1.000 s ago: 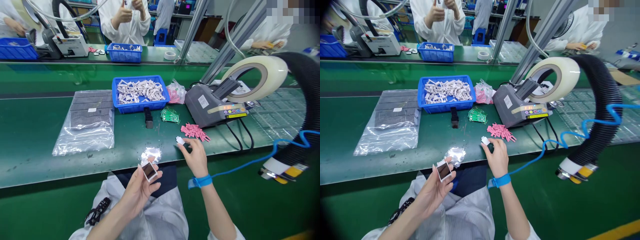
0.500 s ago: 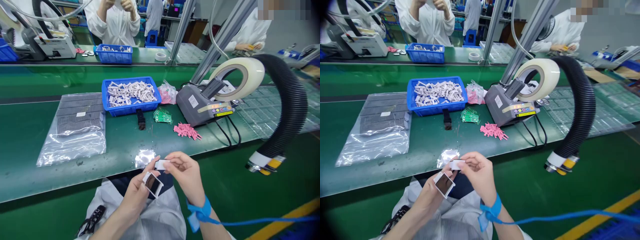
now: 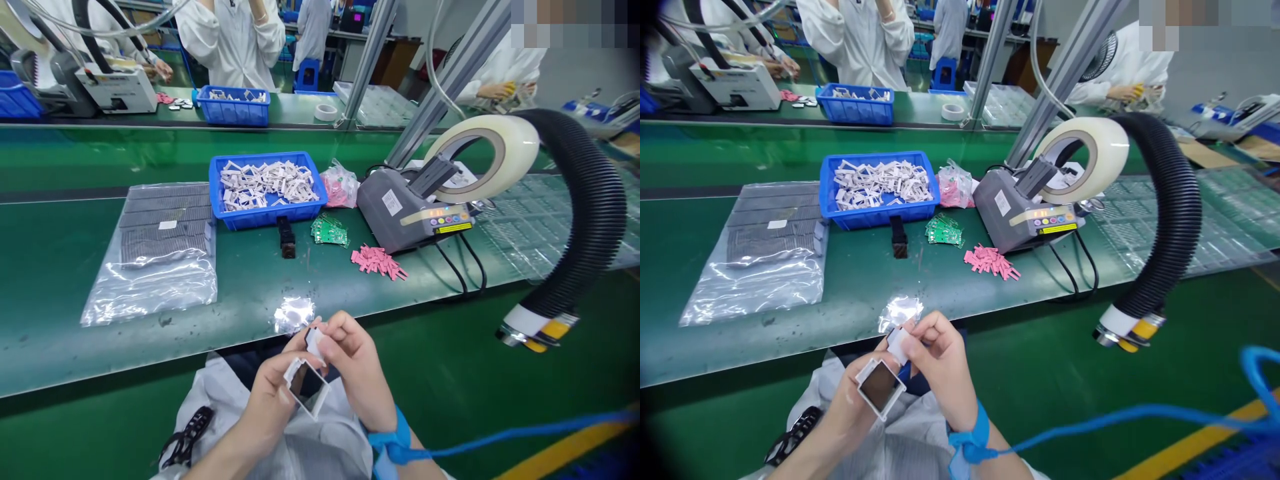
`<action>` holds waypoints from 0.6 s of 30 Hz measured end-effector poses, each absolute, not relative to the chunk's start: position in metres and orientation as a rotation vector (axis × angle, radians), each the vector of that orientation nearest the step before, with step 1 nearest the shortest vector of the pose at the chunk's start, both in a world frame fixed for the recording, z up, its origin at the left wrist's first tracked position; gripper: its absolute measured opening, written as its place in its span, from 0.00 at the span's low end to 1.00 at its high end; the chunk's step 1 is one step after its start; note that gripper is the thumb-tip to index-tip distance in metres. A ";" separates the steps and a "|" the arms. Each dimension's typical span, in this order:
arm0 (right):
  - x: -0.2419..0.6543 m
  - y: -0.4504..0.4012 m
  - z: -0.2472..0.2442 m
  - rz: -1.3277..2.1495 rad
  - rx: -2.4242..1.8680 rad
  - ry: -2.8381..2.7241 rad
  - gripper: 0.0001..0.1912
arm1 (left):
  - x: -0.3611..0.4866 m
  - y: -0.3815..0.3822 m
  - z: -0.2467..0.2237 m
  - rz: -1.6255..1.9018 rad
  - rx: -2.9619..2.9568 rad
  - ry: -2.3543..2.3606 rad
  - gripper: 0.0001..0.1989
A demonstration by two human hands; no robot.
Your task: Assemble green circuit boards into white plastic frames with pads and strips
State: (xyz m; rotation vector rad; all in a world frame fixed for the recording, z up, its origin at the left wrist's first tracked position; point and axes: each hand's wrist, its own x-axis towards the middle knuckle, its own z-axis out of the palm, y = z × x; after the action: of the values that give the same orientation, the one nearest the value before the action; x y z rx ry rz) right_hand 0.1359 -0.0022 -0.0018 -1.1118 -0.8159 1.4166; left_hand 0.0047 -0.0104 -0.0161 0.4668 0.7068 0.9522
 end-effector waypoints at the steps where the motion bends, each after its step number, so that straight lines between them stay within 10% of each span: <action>1: 0.141 -0.002 -0.001 1.278 -1.160 -0.980 0.11 | 0.004 -0.010 -0.014 0.970 0.488 0.678 0.22; 7: 0.165 0.006 0.019 0.516 -1.107 -1.975 0.24 | -0.005 -0.010 -0.012 0.880 0.423 0.566 0.21; 18: 0.165 0.022 0.023 0.574 -0.853 -2.172 0.12 | -0.019 -0.016 -0.021 0.769 0.524 0.657 0.22</action>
State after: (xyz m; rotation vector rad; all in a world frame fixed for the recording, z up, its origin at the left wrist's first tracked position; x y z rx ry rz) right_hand 0.1651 0.0220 0.0231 -0.8528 -2.1718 0.5744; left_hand -0.0186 -0.0155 -0.0209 0.5244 0.6573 0.7690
